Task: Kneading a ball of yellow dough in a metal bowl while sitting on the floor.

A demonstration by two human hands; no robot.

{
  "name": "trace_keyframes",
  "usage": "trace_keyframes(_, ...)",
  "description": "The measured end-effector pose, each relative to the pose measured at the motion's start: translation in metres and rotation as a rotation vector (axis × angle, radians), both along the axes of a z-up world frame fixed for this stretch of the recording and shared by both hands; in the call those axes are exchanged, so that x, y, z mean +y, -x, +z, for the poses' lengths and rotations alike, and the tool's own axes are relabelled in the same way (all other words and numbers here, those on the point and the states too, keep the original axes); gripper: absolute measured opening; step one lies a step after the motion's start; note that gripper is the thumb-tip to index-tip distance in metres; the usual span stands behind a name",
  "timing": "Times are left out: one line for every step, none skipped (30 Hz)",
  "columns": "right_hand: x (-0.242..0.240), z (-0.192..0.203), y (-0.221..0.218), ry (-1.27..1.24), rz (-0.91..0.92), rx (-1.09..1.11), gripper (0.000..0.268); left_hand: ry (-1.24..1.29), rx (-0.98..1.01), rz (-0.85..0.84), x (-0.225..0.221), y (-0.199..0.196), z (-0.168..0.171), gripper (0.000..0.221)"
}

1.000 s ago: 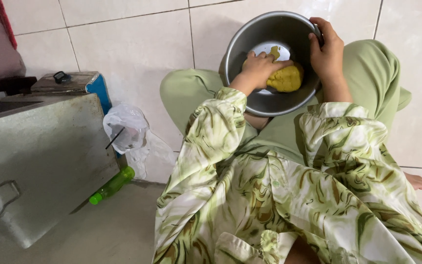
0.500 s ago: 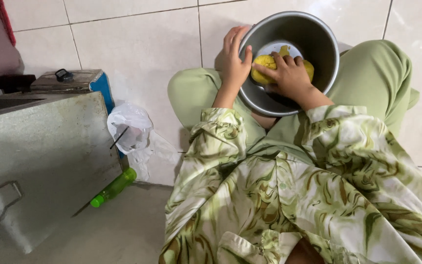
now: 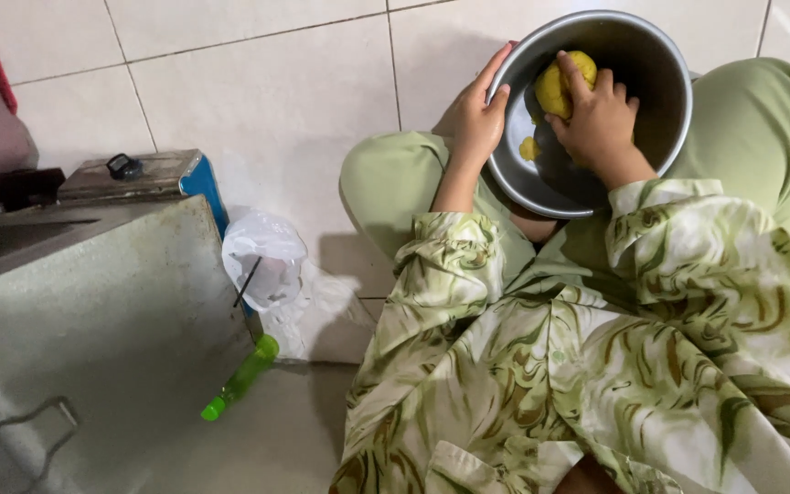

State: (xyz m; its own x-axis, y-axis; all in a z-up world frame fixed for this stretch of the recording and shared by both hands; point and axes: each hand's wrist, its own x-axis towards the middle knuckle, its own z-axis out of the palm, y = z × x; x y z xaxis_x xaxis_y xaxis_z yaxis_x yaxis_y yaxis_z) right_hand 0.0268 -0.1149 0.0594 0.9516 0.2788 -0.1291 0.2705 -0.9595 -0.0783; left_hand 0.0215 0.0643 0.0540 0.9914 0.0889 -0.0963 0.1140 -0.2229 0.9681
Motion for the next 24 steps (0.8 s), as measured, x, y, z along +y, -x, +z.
trace_keyframes(-0.004,-0.005,-0.004,0.005,-0.006,0.002,0.083,0.005,0.002,-0.006,0.000,-0.001,-0.001,0.059)
trace_keyframes(-0.009,-0.010,-0.008,-0.051,0.033,0.032,0.085,0.052,-0.034,-0.007,0.000,-0.001,-0.002,0.059)
trace_keyframes(-0.013,-0.015,-0.010,-0.106,0.071,0.063,0.087,0.100,-0.070,-0.007,0.000,0.000,-0.003,0.059)
trace_keyframes(-0.016,-0.014,-0.010,-0.104,0.069,0.070,0.087,0.103,-0.063,-0.008,0.000,0.001,-0.006,0.059)
trace_keyframes(-0.018,-0.011,-0.009,-0.145,0.119,0.105,0.086,0.082,-0.040,-0.002,-0.001,0.003,-0.008,0.059)
trace_keyframes(-0.019,-0.008,-0.013,-0.188,0.171,0.128,0.086,0.058,-0.029,0.004,0.000,-0.001,-0.009,0.060)
trace_keyframes(-0.016,-0.008,-0.013,-0.188,0.171,0.124,0.086,0.058,-0.034,0.003,0.002,-0.001,-0.008,0.060)
trace_keyframes(-0.014,-0.009,-0.011,-0.148,0.253,0.168,0.084,0.102,-0.045,-0.001,0.002,-0.001,-0.008,0.057)
trace_keyframes(-0.014,-0.009,-0.009,-0.107,0.335,0.213,0.082,0.145,-0.056,-0.005,0.001,0.000,-0.008,0.055)
trace_keyframes(-0.009,-0.007,-0.002,-0.107,0.331,0.208,0.082,0.145,-0.060,-0.009,0.002,0.000,-0.009,0.055)
trace_keyframes(-0.004,-0.005,0.005,-0.048,0.422,0.254,0.082,0.102,-0.028,-0.015,0.003,0.000,-0.011,0.057)
trace_keyframes(0.001,-0.002,0.010,0.010,0.514,0.297,0.084,0.057,0.001,-0.019,0.004,-0.001,-0.012,0.058)
trace_keyframes(-0.001,-0.001,0.013,0.010,0.513,0.290,0.084,0.056,-0.006,-0.020,0.005,0.001,-0.010,0.058)
trace_keyframes(-0.005,0.001,0.017,0.013,0.530,0.252,0.085,0.042,-0.003,-0.015,0.005,0.002,-0.009,0.058)
trace_keyframes(-0.009,0.002,0.020,0.016,0.546,0.213,0.087,0.028,-0.001,-0.009,0.005,0.003,-0.009,0.058)
trace_keyframes(-0.011,0.005,0.018,0.016,0.543,0.204,0.087,0.025,-0.009,-0.012,0.005,0.004,-0.004,0.058)
trace_keyframes(-0.013,0.007,0.016,-0.009,0.521,0.243,0.083,0.052,-0.011,-0.006,0.006,0.004,-0.001,0.058)
trace_keyframes(-0.014,0.008,0.017,-0.036,0.504,0.293,0.079,0.078,-0.002,0.005,0.007,0.009,0.002,0.058)
trace_keyframes(-0.016,0.015,0.011,-0.039,0.505,0.296,0.079,0.076,0.000,0.006,0.008,0.007,-0.003,0.058)
trace_keyframes(-0.019,0.021,0.008,-0.143,0.457,0.285,0.080,0.053,-0.008,0.002,0.008,0.009,-0.009,0.058)
trace_keyframes(-0.023,0.027,0.004,-0.245,0.407,0.274,0.081,0.030,-0.015,-0.003,0.008,0.010,-0.015,0.059)
trace_keyframes(-0.025,0.036,0.000,-0.246,0.404,0.279,0.081,0.030,-0.009,-0.004,0.007,0.010,-0.013,0.059)
trace_keyframes(-0.028,0.046,-0.004,-0.276,0.389,0.298,0.084,0.048,-0.006,0.005,0.007,0.010,-0.011,0.059)
trace_keyframes(-0.031,0.057,-0.011,-0.304,0.374,0.307,0.087,0.066,-0.011,0.014,0.006,0.006,-0.008,0.060)
